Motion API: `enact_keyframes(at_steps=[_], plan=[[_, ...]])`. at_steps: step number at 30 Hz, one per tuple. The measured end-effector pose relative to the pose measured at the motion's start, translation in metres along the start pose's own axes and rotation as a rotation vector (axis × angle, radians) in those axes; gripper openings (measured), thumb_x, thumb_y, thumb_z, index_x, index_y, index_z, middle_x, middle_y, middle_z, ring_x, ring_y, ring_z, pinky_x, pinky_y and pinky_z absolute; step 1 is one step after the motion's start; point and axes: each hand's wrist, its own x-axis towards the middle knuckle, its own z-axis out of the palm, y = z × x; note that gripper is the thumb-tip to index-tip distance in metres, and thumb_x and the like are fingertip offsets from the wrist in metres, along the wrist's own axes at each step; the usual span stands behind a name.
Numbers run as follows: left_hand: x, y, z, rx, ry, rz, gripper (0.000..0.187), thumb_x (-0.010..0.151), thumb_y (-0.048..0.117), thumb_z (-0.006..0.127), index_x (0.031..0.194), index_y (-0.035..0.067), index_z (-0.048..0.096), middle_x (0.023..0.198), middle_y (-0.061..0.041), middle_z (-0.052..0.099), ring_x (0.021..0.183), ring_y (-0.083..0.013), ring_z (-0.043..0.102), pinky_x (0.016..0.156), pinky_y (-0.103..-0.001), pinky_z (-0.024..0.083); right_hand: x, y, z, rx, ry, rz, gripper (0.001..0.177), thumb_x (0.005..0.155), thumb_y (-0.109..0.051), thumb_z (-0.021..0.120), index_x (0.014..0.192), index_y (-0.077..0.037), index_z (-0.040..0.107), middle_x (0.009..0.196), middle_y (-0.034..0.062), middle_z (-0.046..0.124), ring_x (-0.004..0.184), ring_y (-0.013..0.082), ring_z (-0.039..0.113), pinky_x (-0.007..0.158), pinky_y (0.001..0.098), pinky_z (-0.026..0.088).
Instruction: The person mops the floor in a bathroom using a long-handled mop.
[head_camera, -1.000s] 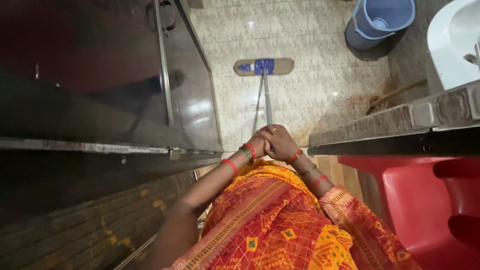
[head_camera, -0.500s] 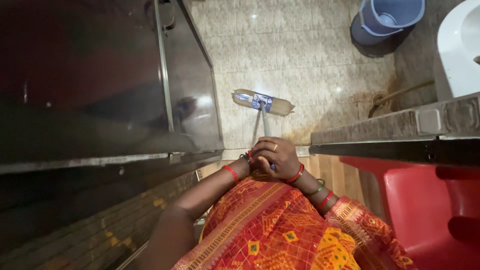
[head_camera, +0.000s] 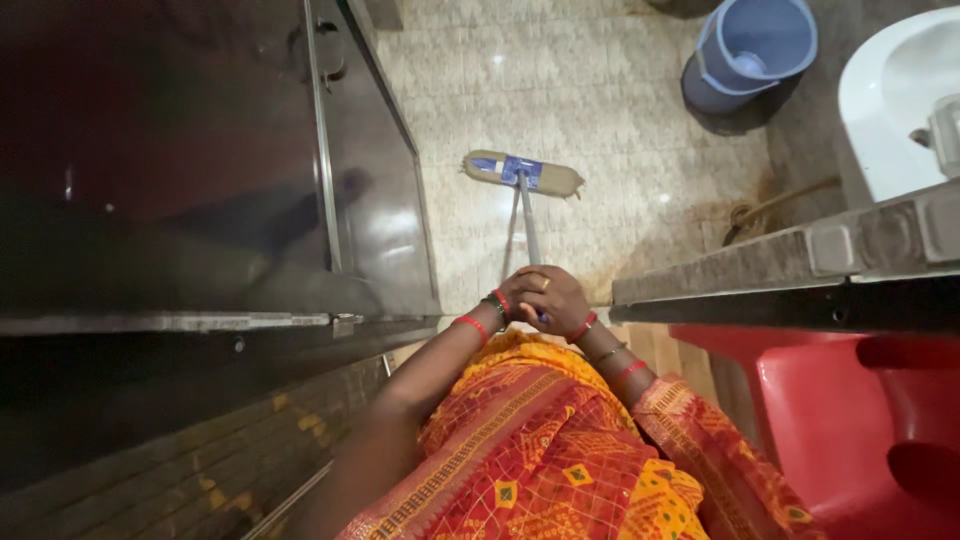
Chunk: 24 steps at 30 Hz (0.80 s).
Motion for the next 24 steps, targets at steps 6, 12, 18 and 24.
enact_keyframes(at_steps=[6,12,18,24], plan=[[0.0,-0.001,-0.035,-0.065,-0.314,-0.279,0.033,0.074,0.032,0.078,0.105,0.02,0.076,0.122,-0.006,0.07,0.123,-0.0284,0.061,0.105,-0.045,0.05,-0.02,0.013,0.059,-0.031,-0.049,0.182,0.028,0.086,-0.029,0.075,0.106,-0.01,0.069,0.133,0.0105,0.062,0.126,0.0338,0.056,0.107,0.0538,0.041],[0.035,-0.006,-0.03,-0.202,-0.207,-0.364,0.017,0.08,0.022,0.072,0.096,0.019,0.077,0.113,-0.007,0.072,0.109,-0.0292,0.066,0.09,-0.044,0.052,-0.013,0.008,0.038,0.083,0.319,0.234,0.018,0.089,-0.026,0.072,0.09,-0.008,0.07,0.124,0.0104,0.07,0.122,0.0337,0.06,0.108,0.0496,0.043],[0.062,0.027,-0.022,-0.161,-0.062,-0.387,0.013,0.083,0.017,0.071,0.094,0.012,0.069,0.102,-0.01,0.07,0.105,-0.0289,0.066,0.091,-0.042,0.052,0.005,-0.017,0.008,0.051,0.465,0.38,0.02,0.096,-0.007,0.06,0.092,-0.011,0.079,0.098,0.0081,0.074,0.105,0.0282,0.071,0.11,0.0519,0.043],[0.04,0.061,-0.05,-0.125,0.097,-0.293,0.017,0.092,0.017,0.066,0.106,0.009,0.067,0.111,-0.01,0.07,0.114,-0.0276,0.065,0.099,-0.042,0.052,0.015,-0.05,-0.013,0.108,0.427,0.224,0.015,0.093,-0.009,0.062,0.084,-0.006,0.074,0.099,0.0111,0.078,0.101,0.029,0.073,0.089,0.0415,0.056]])
